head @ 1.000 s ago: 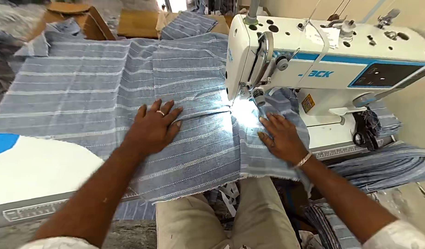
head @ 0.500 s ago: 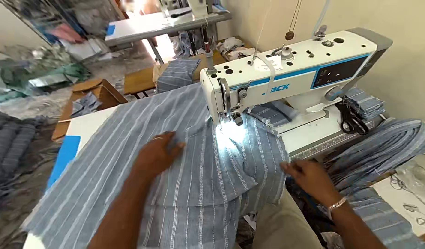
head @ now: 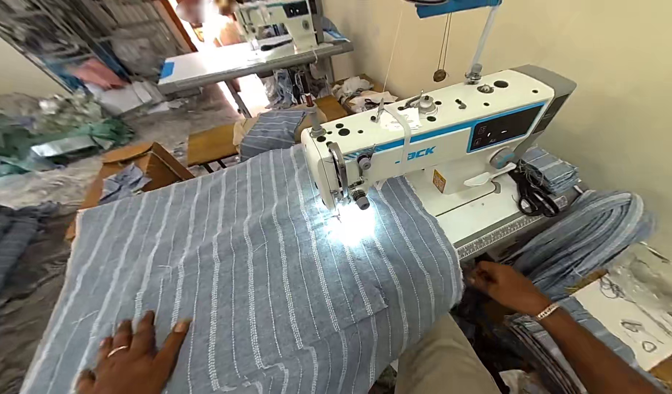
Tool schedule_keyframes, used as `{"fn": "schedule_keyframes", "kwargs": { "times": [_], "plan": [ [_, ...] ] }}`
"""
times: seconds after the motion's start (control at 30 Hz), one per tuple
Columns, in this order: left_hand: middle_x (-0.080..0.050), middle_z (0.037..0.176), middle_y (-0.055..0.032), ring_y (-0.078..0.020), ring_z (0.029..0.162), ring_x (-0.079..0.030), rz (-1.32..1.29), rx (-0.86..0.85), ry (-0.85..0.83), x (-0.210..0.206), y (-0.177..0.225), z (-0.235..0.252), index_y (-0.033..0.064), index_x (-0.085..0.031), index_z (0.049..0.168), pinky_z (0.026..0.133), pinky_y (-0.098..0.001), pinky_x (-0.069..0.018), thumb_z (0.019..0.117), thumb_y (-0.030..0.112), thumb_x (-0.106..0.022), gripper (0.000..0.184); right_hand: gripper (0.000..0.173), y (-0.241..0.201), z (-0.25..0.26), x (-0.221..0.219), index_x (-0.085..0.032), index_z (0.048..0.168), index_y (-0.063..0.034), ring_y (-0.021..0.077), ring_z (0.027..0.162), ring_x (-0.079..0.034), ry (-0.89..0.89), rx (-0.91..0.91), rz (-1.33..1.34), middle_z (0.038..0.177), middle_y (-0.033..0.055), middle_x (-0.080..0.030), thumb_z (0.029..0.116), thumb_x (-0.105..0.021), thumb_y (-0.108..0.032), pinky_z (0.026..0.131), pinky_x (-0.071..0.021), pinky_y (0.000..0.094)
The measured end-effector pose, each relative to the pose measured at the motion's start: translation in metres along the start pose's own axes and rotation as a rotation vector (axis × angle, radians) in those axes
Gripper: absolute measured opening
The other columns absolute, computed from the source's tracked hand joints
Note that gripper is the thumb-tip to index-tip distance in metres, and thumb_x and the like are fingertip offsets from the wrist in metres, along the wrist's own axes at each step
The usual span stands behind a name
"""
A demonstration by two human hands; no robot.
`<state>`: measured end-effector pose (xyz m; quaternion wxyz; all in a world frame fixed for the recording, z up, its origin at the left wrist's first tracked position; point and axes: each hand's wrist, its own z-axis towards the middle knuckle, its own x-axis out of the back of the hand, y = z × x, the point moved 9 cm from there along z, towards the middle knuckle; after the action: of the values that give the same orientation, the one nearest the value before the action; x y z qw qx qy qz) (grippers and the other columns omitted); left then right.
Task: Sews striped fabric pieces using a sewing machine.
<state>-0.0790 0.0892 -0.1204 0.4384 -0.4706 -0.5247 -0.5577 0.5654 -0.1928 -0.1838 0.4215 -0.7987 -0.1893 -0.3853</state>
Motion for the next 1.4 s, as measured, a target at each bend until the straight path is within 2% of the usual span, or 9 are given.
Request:
{"fn": "schedule_keyframes", "kwargs": {
  "times": [0.13,0.33,0.53,0.63,0.73,0.83,0.93,1.1,1.4],
  "plan": [
    [-0.035,0.162,-0.0294,-0.0558,0.150,-0.026,-0.050,-0.006,0.082,0.006,-0.006,0.001,0.0077,-0.044,0.156,0.112,-0.0820,-0.0157,0.0946,0.079,-0.035,0.095,0.029,-0.070,-0.023,0.024,-0.067,0.115,-0.0074,0.0240,0.079,-0.072,0.155,0.065,0.126,0.093,0.0090,-0.072,0.1045,-0.061,-0.033,0.072,-0.0626,0.0495],
    [-0.042,0.157,-0.0304,-0.0599,0.145,-0.031,-0.088,-0.109,0.069,0.003,0.042,0.015,0.0047,-0.052,0.150,0.107,-0.0873,-0.0190,0.1010,0.064,-0.047,0.077,0.060,-0.216,-0.021,-0.084,-0.055,0.124,-0.0085,0.0220,0.062,-0.066,-0.083,0.184,0.255,0.075,0.0066,-0.063,0.0936,-0.068,-0.058,0.061,-0.0599,0.0457],
    [-0.043,0.157,-0.0271,-0.0571,0.147,-0.031,-0.040,-0.106,0.088,-0.004,0.044,0.021,0.0091,-0.052,0.151,0.108,-0.0868,-0.0170,0.1002,0.071,-0.035,0.082,0.042,-0.204,-0.042,-0.118,-0.051,0.115,-0.0027,0.0197,0.066,-0.069,-0.138,-0.079,1.092,0.091,0.0132,-0.064,0.0895,-0.081,-0.015,0.062,-0.0635,0.0334],
    [-0.048,0.151,-0.0307,-0.0591,0.143,-0.035,-0.121,-0.239,0.118,0.008,0.101,0.018,0.0032,-0.063,0.138,0.108,-0.0853,-0.0205,0.1059,0.041,-0.051,0.051,0.030,-0.194,-0.056,-0.132,-0.057,0.115,-0.0006,0.0159,0.064,-0.067,-0.141,-0.246,1.371,0.090,0.0124,-0.067,0.0927,-0.075,-0.006,0.062,-0.0616,0.0277],
    [-0.052,0.151,-0.0241,-0.0533,0.145,-0.036,-0.175,-0.422,0.064,0.009,0.193,0.008,0.0056,-0.068,0.132,0.113,-0.0799,-0.0226,0.1063,0.035,-0.054,0.041,0.018,-0.205,-0.065,-0.140,-0.061,0.103,-0.0004,0.0114,0.055,-0.062,-0.204,-0.322,1.464,0.073,0.0084,-0.063,0.1004,-0.068,-0.016,0.055,-0.0580,0.0235],
    [-0.054,0.152,-0.0146,-0.0454,0.149,-0.036,-0.178,-0.575,-0.058,-0.006,0.281,-0.009,0.0148,-0.070,0.132,0.117,-0.0774,-0.0192,0.1052,0.043,-0.053,0.042,0.031,-0.209,-0.064,-0.136,-0.060,0.098,-0.0039,0.0100,0.049,-0.056,-0.256,-0.228,1.260,0.066,0.0056,-0.057,0.1068,-0.057,-0.033,0.045,-0.0506,0.0214],
    [-0.047,0.159,-0.0098,-0.0441,0.153,-0.029,-0.069,-0.583,-0.176,-0.039,0.322,-0.020,0.0220,-0.060,0.146,0.117,-0.0798,-0.0121,0.0994,0.067,-0.048,0.066,0.032,-0.199,-0.052,-0.131,-0.062,0.106,-0.0055,0.0160,0.053,-0.067,-0.255,-0.049,0.886,0.086,0.0088,-0.075,0.1082,-0.054,-0.037,0.047,-0.0555,0.0262],
    [-0.035,0.168,-0.0012,-0.0399,0.157,-0.022,-0.003,-0.574,-0.125,-0.068,0.323,-0.014,0.0321,-0.049,0.155,0.116,-0.0795,-0.0103,0.0926,0.085,-0.029,0.084,0.038,-0.189,-0.029,-0.120,-0.066,0.098,-0.0093,0.0139,0.059,-0.071,-0.269,0.019,0.466,0.080,0.0031,-0.075,0.1055,-0.056,-0.045,0.052,-0.0597,0.0292],
    [-0.035,0.168,-0.0042,-0.0412,0.156,-0.021,-0.045,-0.527,-0.117,-0.068,0.335,0.054,0.0315,-0.051,0.154,0.114,-0.0813,-0.0091,0.0908,0.085,-0.035,0.084,0.052,-0.232,0.045,-0.073,-0.068,0.081,-0.0073,0.0205,0.059,-0.068,-0.188,0.193,-0.010,0.066,0.0067,-0.067,0.1038,-0.053,-0.052,0.060,-0.0584,0.0449]
  ]
}}
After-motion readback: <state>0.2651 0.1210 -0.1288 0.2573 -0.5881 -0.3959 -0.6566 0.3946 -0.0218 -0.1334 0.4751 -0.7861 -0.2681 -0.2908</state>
